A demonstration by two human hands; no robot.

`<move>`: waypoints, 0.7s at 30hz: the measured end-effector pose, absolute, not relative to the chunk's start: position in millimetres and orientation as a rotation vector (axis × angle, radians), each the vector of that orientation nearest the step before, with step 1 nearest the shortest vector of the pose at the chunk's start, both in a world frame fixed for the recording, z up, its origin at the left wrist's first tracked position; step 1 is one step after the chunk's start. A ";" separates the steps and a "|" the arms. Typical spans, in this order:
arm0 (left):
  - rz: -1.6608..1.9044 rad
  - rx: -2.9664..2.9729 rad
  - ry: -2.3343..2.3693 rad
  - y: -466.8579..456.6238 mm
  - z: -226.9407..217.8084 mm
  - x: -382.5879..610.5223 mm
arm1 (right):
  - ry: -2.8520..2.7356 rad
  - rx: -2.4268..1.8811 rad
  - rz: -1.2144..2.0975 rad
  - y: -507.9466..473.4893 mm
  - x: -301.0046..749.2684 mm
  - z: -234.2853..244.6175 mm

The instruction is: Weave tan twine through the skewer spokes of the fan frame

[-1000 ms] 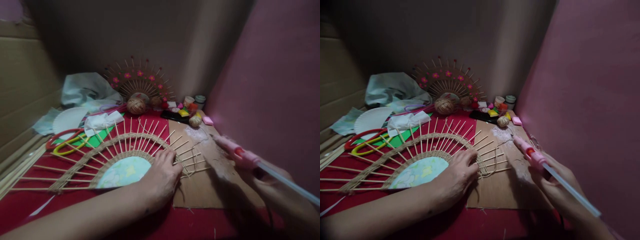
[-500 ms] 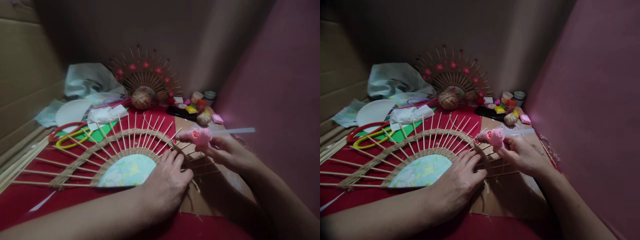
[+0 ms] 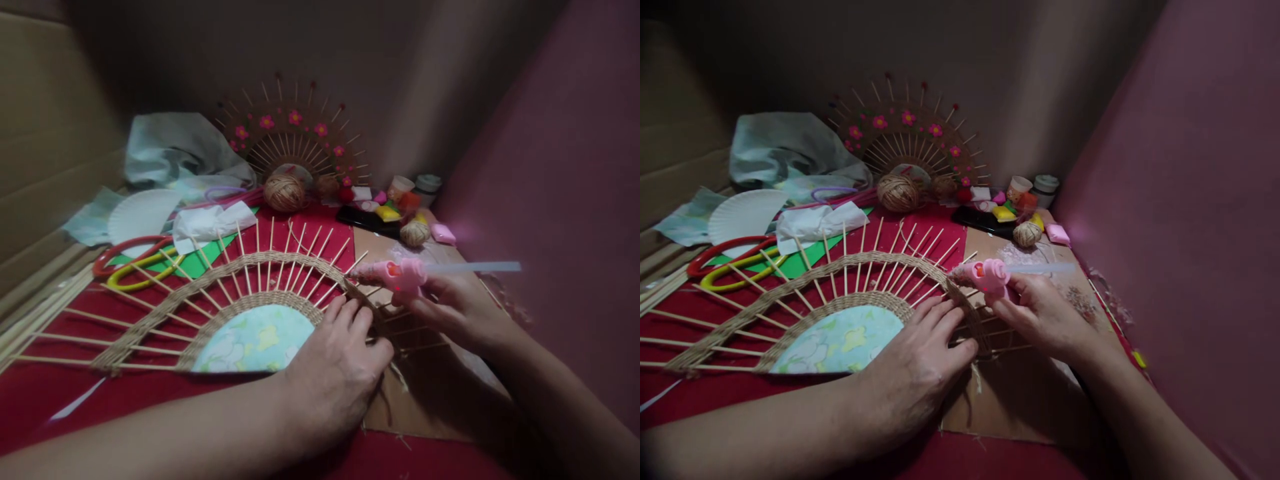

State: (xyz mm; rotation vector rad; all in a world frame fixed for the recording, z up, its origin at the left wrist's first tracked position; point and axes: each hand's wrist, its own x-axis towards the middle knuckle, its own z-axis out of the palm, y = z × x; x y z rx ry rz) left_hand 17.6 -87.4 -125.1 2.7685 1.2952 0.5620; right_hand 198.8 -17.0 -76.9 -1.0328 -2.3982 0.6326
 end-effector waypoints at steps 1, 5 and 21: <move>0.562 2.769 1.298 -87.6 -125.2 17.7 | -2.406 -1.047 0.681 -16.8 198.9 -76.8; 0.549 2.771 1.296 -88.2 -125.1 17.5 | -2.407 -1.091 0.776 -16.8 196.4 -74.2; 0.540 2.784 1.281 -88.0 -126.6 17.8 | -2.398 -1.086 0.699 -18.2 194.7 -76.7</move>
